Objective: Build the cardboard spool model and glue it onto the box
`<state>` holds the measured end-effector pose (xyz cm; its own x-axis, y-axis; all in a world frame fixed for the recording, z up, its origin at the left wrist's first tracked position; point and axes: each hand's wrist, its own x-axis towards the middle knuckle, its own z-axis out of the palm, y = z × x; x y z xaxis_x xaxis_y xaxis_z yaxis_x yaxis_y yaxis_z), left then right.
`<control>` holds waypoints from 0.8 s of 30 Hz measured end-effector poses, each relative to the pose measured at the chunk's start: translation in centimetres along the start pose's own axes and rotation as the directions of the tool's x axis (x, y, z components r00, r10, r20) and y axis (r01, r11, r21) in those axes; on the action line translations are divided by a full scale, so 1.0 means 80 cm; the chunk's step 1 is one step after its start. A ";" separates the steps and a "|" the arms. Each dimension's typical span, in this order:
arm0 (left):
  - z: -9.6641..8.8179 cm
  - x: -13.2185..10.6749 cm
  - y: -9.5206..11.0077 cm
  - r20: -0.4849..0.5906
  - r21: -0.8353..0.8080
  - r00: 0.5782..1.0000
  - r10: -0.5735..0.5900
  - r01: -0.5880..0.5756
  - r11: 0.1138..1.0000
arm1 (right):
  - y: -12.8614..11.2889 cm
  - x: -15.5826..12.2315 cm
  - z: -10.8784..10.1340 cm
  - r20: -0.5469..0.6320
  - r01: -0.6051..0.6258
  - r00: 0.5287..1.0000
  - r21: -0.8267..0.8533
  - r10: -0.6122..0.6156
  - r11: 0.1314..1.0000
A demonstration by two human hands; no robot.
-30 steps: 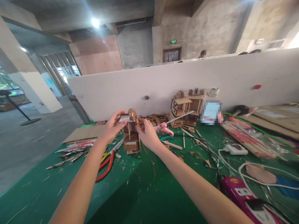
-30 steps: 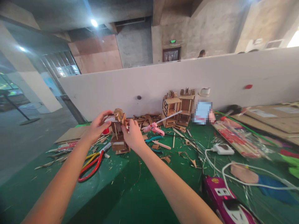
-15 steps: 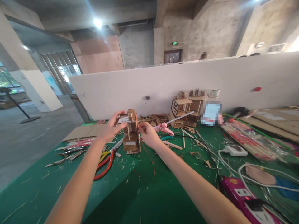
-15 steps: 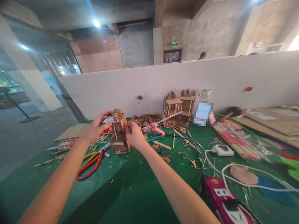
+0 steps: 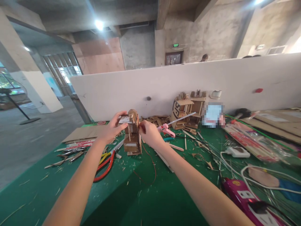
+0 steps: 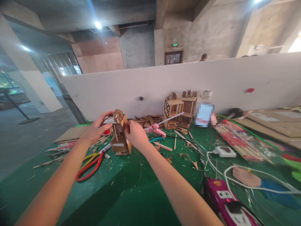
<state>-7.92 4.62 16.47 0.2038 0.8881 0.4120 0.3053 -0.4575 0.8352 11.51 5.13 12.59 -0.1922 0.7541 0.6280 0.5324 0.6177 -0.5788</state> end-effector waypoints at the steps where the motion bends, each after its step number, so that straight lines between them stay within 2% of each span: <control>1: 0.000 0.001 -0.002 -0.005 -0.004 1.000 0.004 -0.004 1.000 | 0.000 -0.001 0.000 0.005 0.008 1.000 -0.020 -0.008 1.000; 6: -0.004 0.004 -0.013 -0.010 -0.007 0.998 0.067 -0.067 0.998 | -0.001 -0.002 0.000 0.019 0.026 1.000 -0.078 -0.025 0.997; 11: -0.007 0.004 -0.017 -0.008 -0.013 0.999 0.045 -0.045 0.999 | 0.000 -0.002 -0.003 0.027 0.036 0.999 -0.102 -0.034 0.994; 19: -0.010 0.006 -0.025 0.009 -0.146 0.999 0.040 -0.038 0.989 | 0.015 -0.012 0.002 0.045 0.048 0.998 -0.133 -0.043 0.990; 24: -0.010 0.004 -0.024 0.000 -0.145 1.000 -0.011 0.010 0.989 | 0.025 -0.019 0.006 0.061 0.057 0.997 -0.148 -0.049 0.987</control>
<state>-9.18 5.82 15.32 0.2007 0.8929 0.4031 0.1693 -0.4369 0.8834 12.47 5.35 10.25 -0.2677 0.7353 0.6226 0.6369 0.6199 -0.4583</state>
